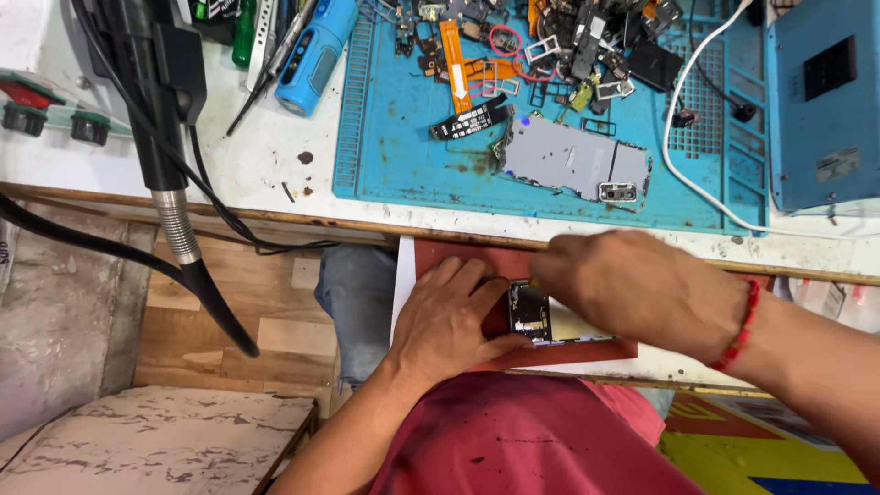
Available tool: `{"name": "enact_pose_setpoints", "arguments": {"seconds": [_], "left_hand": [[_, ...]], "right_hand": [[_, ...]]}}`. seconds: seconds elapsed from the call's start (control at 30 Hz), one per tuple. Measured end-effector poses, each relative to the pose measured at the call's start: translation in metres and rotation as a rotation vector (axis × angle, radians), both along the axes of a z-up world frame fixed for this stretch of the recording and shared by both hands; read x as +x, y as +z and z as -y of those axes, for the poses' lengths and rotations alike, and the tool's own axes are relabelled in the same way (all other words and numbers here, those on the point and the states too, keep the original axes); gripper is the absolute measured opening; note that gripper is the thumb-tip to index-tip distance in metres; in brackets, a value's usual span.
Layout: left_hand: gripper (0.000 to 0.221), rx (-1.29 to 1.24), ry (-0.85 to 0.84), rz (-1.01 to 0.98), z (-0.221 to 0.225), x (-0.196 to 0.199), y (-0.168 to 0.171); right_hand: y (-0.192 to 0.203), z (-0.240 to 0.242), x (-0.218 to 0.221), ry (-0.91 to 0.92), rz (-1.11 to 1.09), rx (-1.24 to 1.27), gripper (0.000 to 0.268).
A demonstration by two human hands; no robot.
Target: The person uses a thin metal tool to pry the screen off a mobile phone, removes the internal components, and uses a screwdriver to work on the motherboard and internal chassis.
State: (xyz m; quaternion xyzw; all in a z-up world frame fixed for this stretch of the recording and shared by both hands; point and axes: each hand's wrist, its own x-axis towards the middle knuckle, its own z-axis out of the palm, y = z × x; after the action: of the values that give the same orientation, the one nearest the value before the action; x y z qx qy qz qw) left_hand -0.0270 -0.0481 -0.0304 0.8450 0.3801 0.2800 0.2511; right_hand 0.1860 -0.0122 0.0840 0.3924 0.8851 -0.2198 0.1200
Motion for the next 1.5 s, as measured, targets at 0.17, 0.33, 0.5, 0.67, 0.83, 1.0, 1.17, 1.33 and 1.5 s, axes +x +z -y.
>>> {"name": "enact_pose_setpoints", "arguments": {"seconds": [0.17,0.33,0.5,0.67,0.83,1.0,1.17,1.33,1.5], "left_hand": [[0.066,-0.009,0.002,0.006,-0.002,0.0,0.001],[0.053,-0.071,0.01,0.024,-0.001,0.002,0.004],[0.042,-0.119,-0.06,0.344,-0.003,0.009,0.013],[0.019,-0.66,-0.091,-0.001,-0.028,0.025,0.012],[0.026,-0.132,-0.1,0.499,-0.027,0.032,0.03],[0.027,-0.066,-0.047,0.291,-0.025,0.034,0.025],[0.027,-0.311,-0.24,0.264,-0.027,0.029,0.028],[0.023,0.06,-0.059,0.329,-0.026,0.032,0.037],[0.017,-0.172,-0.107,0.285,-0.026,0.031,0.037]], "right_hand": [[-0.002,0.001,-0.007,-0.116,0.072,0.041,0.03],[-0.007,0.0,-0.006,-0.082,-0.077,0.046,0.027],[0.0,0.004,-0.01,-0.014,-0.131,0.408,0.064],[0.0,0.005,-0.009,-0.006,-0.286,0.286,0.094],[0.003,0.006,-0.005,0.009,-0.291,0.327,0.107],[0.0,0.009,-0.004,0.014,-0.303,0.291,0.116],[-0.001,0.003,-0.002,0.014,-0.32,0.304,0.122],[0.002,0.002,-0.007,0.019,-0.301,0.301,0.128],[0.0,0.003,-0.002,0.03,-0.353,0.252,0.134]]}}
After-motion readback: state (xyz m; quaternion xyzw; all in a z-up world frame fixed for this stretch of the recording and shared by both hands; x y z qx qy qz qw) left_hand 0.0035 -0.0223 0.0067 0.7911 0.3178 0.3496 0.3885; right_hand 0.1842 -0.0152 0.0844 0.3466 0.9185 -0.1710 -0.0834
